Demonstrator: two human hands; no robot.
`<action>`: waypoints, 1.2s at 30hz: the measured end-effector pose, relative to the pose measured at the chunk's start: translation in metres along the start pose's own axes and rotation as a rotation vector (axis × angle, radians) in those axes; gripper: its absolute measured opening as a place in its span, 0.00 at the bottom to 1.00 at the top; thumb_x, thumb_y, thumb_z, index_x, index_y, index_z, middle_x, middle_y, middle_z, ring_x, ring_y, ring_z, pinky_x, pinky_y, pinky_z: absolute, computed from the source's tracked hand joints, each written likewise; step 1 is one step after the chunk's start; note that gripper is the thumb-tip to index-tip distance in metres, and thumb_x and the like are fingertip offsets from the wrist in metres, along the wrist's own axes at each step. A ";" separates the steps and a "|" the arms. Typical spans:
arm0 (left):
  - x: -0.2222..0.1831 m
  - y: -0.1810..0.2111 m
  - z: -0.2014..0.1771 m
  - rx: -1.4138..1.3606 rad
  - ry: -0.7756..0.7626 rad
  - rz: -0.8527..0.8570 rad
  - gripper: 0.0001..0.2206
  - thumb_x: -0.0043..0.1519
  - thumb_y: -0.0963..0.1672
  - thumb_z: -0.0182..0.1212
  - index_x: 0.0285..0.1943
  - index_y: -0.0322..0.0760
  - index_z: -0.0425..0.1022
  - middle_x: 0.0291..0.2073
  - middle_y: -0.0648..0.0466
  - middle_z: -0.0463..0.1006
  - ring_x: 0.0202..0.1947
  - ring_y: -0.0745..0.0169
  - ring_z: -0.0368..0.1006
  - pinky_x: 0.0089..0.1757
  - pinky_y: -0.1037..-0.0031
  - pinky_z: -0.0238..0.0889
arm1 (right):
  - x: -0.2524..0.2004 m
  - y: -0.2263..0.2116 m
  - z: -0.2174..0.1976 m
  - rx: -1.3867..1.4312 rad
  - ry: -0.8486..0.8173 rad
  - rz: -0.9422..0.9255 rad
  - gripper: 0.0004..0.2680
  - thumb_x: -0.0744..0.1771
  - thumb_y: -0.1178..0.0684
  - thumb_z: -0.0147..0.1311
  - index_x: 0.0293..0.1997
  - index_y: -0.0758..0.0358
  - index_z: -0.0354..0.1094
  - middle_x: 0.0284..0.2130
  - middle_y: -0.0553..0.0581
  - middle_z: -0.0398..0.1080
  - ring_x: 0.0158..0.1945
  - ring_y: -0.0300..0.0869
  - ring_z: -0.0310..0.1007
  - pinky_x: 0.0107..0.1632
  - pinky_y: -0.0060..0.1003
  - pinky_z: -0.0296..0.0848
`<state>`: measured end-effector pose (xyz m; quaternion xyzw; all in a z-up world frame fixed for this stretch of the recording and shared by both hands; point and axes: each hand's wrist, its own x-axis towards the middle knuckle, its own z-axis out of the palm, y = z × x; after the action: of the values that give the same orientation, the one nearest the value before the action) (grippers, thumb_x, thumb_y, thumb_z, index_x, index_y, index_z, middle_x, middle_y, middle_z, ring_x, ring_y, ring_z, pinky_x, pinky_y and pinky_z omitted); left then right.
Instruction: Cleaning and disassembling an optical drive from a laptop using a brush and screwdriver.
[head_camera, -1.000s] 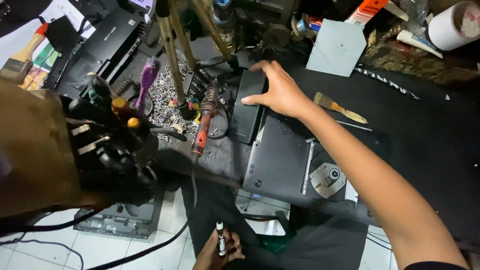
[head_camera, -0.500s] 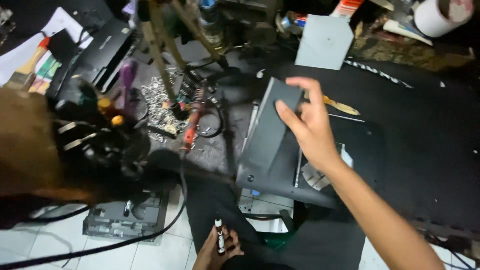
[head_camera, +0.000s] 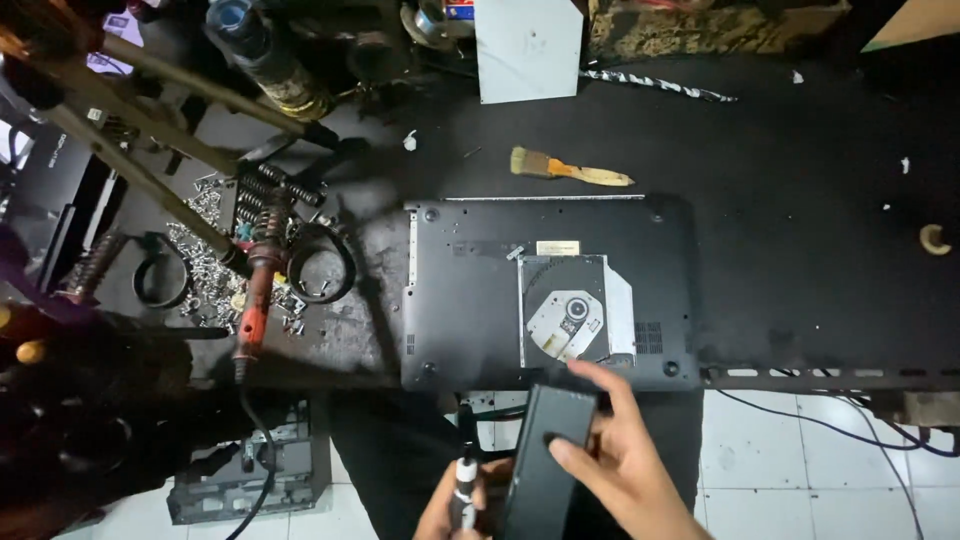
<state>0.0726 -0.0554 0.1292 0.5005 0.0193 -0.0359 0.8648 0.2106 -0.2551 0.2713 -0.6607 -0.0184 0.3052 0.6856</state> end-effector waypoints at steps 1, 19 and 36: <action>0.003 0.008 0.010 0.003 0.005 -0.001 0.18 0.56 0.42 0.61 0.54 0.28 0.67 0.43 0.45 0.75 0.69 0.33 0.64 0.66 0.41 0.50 | -0.003 0.006 -0.002 0.003 -0.005 0.002 0.30 0.64 0.63 0.55 0.74 0.55 0.44 0.41 0.67 0.83 0.40 0.44 0.83 0.46 0.37 0.77; 0.030 0.058 0.042 0.143 0.007 -0.466 0.35 0.55 0.34 0.44 0.78 0.31 0.51 0.54 0.47 0.72 0.55 0.59 0.69 0.56 0.72 0.60 | -0.005 -0.009 -0.026 -0.086 0.129 -0.044 0.06 0.68 0.59 0.50 0.42 0.70 0.74 0.25 0.56 0.74 0.23 0.34 0.66 0.24 0.28 0.70; 0.068 0.067 0.117 -0.670 0.033 -0.517 0.30 0.71 0.51 0.34 0.80 0.35 0.35 0.61 0.24 0.67 0.39 0.32 0.79 0.45 0.47 0.76 | 0.022 -0.027 -0.039 -0.268 0.245 -0.169 0.06 0.69 0.58 0.50 0.44 0.68 0.74 0.25 0.51 0.71 0.25 0.31 0.62 0.27 0.25 0.59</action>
<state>0.1459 -0.1263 0.2401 0.1709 0.1687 -0.2356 0.9417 0.2559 -0.2788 0.2828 -0.7744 -0.0307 0.1584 0.6118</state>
